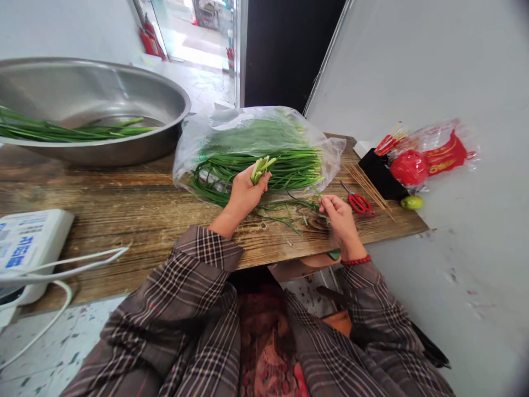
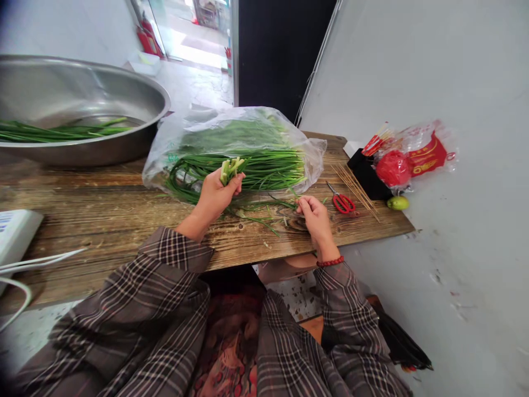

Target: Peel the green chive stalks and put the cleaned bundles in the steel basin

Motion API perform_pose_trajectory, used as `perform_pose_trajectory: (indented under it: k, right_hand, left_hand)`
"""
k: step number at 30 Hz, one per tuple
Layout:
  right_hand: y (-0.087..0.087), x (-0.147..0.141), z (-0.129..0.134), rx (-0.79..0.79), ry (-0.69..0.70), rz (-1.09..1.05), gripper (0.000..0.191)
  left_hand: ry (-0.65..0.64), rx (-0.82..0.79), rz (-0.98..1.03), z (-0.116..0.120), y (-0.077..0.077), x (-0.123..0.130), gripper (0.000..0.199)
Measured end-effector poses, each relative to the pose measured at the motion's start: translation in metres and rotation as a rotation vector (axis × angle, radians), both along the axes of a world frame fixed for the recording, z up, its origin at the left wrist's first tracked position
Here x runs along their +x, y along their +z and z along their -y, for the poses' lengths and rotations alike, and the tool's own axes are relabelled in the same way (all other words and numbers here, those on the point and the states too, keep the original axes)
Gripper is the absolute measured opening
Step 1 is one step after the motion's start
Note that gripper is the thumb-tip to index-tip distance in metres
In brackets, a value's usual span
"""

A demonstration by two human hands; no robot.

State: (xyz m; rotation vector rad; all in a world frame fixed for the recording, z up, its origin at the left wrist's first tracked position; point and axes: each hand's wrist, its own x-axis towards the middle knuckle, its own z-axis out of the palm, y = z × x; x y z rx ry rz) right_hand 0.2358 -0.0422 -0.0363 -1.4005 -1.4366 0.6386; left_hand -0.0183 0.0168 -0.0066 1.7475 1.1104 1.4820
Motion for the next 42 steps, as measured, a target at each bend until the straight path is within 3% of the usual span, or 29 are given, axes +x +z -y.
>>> perform_pose_trajectory:
  k: [4, 8, 12, 16, 23, 28, 35, 39, 42]
  right_hand:
    - [-0.001, -0.002, 0.003, -0.01, -0.018, -0.068, 0.032]
    - [-0.003, -0.013, 0.009, 0.011, -0.056, 0.058, 0.03]
    - [0.003, -0.037, 0.015, 0.069, 0.026, 0.332, 0.028]
    - [0.011, -0.056, 0.016, 0.213, 0.041, 0.523, 0.026]
    - [0.013, -0.05, 0.018, 0.34, 0.052, 0.734, 0.024]
    - [0.011, -0.052, 0.02, 0.34, 0.075, 0.937, 0.02]
    - [-0.002, -0.063, 0.01, 0.329, -0.049, 0.702, 0.023]
    - [0.002, -0.062, 0.009, 0.37, -0.1, 0.832, 0.02]
    - [0.007, -0.043, 0.01, 0.354, -0.154, 0.865, 0.021]
  left_hand:
    - [0.029, 0.022, -0.004, -0.001, 0.0, -0.001, 0.027]
    - [0.009, 0.05, -0.026, 0.004, 0.004, 0.0, 0.027]
    - [-0.161, 0.073, -0.17, 0.013, 0.007, 0.005, 0.029]
    - [-0.34, 0.075, -0.406, 0.016, -0.002, 0.011, 0.019]
    - [-0.475, 0.077, -0.61, 0.015, -0.01, 0.012, 0.008]
    - [-0.449, 0.085, -0.707, 0.017, -0.007, 0.012, 0.01]
    - [-0.443, 0.091, -0.702, 0.018, -0.01, 0.017, 0.008]
    - [-0.438, 0.093, -0.683, 0.019, -0.01, 0.019, 0.008]
    - [-0.446, 0.095, -0.643, 0.018, -0.009, 0.017, 0.007]
